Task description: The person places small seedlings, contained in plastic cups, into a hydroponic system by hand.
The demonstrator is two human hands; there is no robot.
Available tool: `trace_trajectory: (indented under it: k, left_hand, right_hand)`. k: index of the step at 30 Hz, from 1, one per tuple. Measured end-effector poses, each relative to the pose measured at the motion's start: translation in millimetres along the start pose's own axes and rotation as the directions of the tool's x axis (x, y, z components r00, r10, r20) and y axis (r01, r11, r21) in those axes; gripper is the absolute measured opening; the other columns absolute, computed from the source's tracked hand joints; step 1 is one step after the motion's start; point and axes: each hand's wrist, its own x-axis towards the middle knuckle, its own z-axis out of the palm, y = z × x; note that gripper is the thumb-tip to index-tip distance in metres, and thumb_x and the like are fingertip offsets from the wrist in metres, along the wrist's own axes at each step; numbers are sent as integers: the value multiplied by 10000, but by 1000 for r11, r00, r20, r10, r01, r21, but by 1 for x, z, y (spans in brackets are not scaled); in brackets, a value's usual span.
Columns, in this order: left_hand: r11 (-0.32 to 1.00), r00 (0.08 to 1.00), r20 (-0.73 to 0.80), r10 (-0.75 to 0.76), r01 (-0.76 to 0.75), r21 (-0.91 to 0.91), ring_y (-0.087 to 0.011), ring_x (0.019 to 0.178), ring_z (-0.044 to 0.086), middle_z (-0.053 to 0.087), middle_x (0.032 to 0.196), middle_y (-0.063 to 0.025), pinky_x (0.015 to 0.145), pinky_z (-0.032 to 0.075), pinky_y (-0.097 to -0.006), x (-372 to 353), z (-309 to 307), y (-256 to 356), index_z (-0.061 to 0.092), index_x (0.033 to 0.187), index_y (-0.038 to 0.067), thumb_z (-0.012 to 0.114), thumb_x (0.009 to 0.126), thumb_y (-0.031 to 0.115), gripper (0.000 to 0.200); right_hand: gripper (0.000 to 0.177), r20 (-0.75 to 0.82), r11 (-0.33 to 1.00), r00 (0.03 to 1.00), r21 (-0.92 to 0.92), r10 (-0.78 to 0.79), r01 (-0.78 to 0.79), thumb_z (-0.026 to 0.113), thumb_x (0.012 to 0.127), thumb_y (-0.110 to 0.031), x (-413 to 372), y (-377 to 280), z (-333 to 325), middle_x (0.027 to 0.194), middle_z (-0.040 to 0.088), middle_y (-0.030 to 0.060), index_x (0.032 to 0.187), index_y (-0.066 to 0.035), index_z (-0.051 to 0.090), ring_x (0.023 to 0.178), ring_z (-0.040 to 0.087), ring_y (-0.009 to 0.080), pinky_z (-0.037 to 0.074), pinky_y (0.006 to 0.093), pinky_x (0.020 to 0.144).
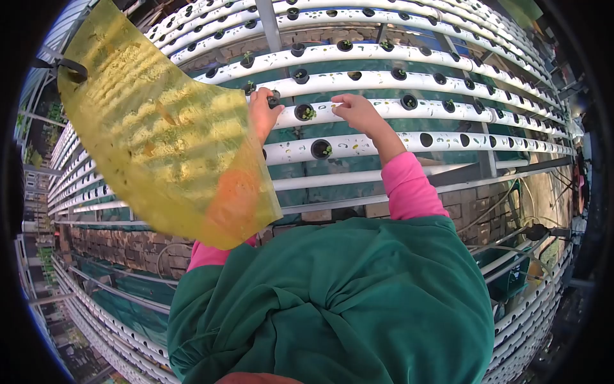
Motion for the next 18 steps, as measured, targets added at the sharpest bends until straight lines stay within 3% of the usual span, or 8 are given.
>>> trace_trajectory:
  k: [4, 7, 8, 10, 12, 15, 18]
  left_hand:
    - [995, 992, 75, -97, 96, 19, -381, 978, 567, 527, 1074, -163, 847, 470, -425, 0, 1, 12, 506, 1056, 86, 802, 689, 172, 479]
    - [987, 979, 123, -160, 157, 36, -379, 983, 570, 518, 1090, -166, 861, 472, -421, 2, -1, 17, 504, 1062, 89, 804, 691, 194, 489]
    - [980, 977, 120, -175, 161, 121, -379, 1004, 571, 510, 1125, -177, 881, 472, -419, 3, 2, 15, 507, 1107, 95, 806, 690, 214, 528]
    - [979, 980, 104, -170, 156, 132, -381, 1020, 569, 508, 1143, -183, 889, 471, -420, 3, 6, 13, 508, 1137, 97, 807, 688, 220, 554]
    - [982, 980, 102, -169, 158, 106, -380, 1077, 553, 495, 1205, -195, 926, 464, -420, 2, 7, 11, 500, 1241, 111, 806, 686, 234, 646]
    - [980, 984, 76, -162, 152, 126, -375, 1096, 543, 486, 1227, -195, 942, 459, -421, 2, 9, 11, 493, 1277, 122, 802, 684, 238, 678]
    - [975, 977, 81, -199, 189, 118, -367, 1124, 529, 473, 1247, -191, 960, 451, -414, 2, 10, 12, 492, 1295, 121, 798, 682, 239, 695]
  right_hand:
    - [422, -7, 997, 997, -23, -75, 74, 654, 844, -256, 14, 1, -16, 900, 626, 36, 1209, -45, 619, 772, 557, 116, 465, 271, 663]
    - [418, 11, 999, 1000, -23, -28, 28, 654, 844, -242, 19, -8, -31, 898, 631, 51, 1205, -34, 623, 794, 574, 131, 466, 272, 704]
    - [418, 12, 999, 1000, -23, -27, 28, 654, 844, -242, 22, -6, -36, 898, 631, 51, 1205, -34, 623, 794, 574, 131, 466, 272, 704]
    - [425, -42, 992, 992, -19, -123, 122, 653, 844, -238, 27, -3, -46, 890, 630, 54, 1213, -29, 621, 796, 573, 132, 458, 274, 715]
    - [429, -56, 994, 992, -14, -110, 109, 654, 842, -237, 29, 0, -55, 887, 629, 53, 1217, -31, 619, 798, 571, 134, 457, 275, 716]
    - [430, -75, 996, 993, -9, -93, 92, 654, 837, -234, 34, 12, -68, 882, 626, 51, 1213, -27, 622, 800, 571, 138, 458, 279, 719]
    - [420, -48, 992, 994, -83, -102, 98, 631, 847, -259, 42, 30, -76, 897, 600, -15, 1236, -102, 608, 803, 545, 91, 468, 271, 672]
